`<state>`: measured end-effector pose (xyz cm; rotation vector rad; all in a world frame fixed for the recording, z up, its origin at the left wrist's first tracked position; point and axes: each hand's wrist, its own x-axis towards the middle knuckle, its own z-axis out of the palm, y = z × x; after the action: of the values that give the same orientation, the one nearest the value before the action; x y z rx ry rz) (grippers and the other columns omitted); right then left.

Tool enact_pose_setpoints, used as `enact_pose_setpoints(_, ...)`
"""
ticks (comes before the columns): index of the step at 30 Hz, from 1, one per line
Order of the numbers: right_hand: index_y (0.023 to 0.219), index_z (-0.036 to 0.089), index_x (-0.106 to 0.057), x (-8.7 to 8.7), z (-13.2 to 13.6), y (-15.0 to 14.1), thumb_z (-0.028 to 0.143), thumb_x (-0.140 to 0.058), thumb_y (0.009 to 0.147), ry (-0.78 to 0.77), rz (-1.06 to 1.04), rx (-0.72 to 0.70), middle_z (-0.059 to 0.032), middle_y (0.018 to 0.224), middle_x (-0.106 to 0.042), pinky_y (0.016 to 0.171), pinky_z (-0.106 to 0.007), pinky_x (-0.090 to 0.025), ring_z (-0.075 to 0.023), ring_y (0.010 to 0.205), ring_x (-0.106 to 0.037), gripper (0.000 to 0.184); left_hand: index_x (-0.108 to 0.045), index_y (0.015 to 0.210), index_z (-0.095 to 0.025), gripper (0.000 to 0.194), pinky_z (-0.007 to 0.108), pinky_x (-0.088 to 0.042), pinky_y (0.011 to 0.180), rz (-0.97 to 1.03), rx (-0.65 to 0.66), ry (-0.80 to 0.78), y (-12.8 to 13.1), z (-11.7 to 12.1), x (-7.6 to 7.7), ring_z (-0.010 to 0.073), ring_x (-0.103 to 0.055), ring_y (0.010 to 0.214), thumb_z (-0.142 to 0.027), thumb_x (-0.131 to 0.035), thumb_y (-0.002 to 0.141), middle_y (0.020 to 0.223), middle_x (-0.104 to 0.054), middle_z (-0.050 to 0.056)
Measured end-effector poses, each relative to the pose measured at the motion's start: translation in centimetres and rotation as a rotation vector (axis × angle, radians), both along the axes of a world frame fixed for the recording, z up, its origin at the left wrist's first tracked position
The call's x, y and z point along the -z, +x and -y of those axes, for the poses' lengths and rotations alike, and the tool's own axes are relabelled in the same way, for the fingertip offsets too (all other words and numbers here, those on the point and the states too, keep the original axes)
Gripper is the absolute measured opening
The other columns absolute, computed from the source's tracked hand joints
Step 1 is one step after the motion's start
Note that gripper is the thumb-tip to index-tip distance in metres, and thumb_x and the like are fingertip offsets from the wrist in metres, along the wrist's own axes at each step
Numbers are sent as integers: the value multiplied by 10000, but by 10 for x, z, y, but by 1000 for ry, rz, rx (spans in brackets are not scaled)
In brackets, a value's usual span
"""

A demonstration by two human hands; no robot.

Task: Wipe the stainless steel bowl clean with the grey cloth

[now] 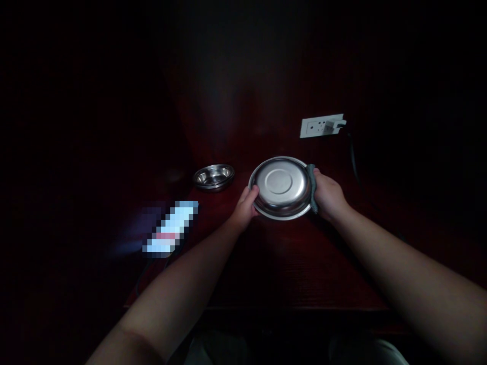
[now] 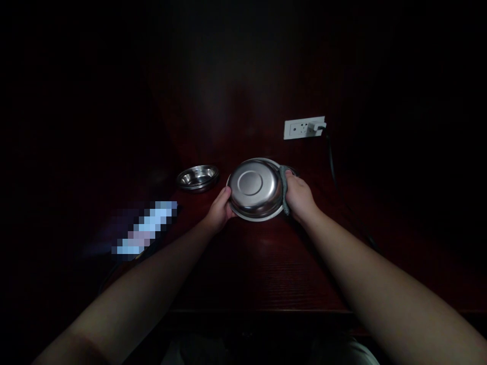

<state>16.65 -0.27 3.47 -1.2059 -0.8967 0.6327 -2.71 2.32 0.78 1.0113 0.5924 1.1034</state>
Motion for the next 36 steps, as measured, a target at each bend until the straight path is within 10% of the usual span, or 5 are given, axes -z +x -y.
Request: enact_pose_setpoints(36, 693, 183, -623, -4, 7, -8, 586, -619, 740, -55, -73, -107, -3, 525, -592, 557, -284, -487, -157, 549, -605, 405, -635, 1039, -155, 473, 363, -469, 932, 56, -43, 62, -4, -10, -2, 232, -640, 1018, -552, -578, 788, 1013, -706, 87)
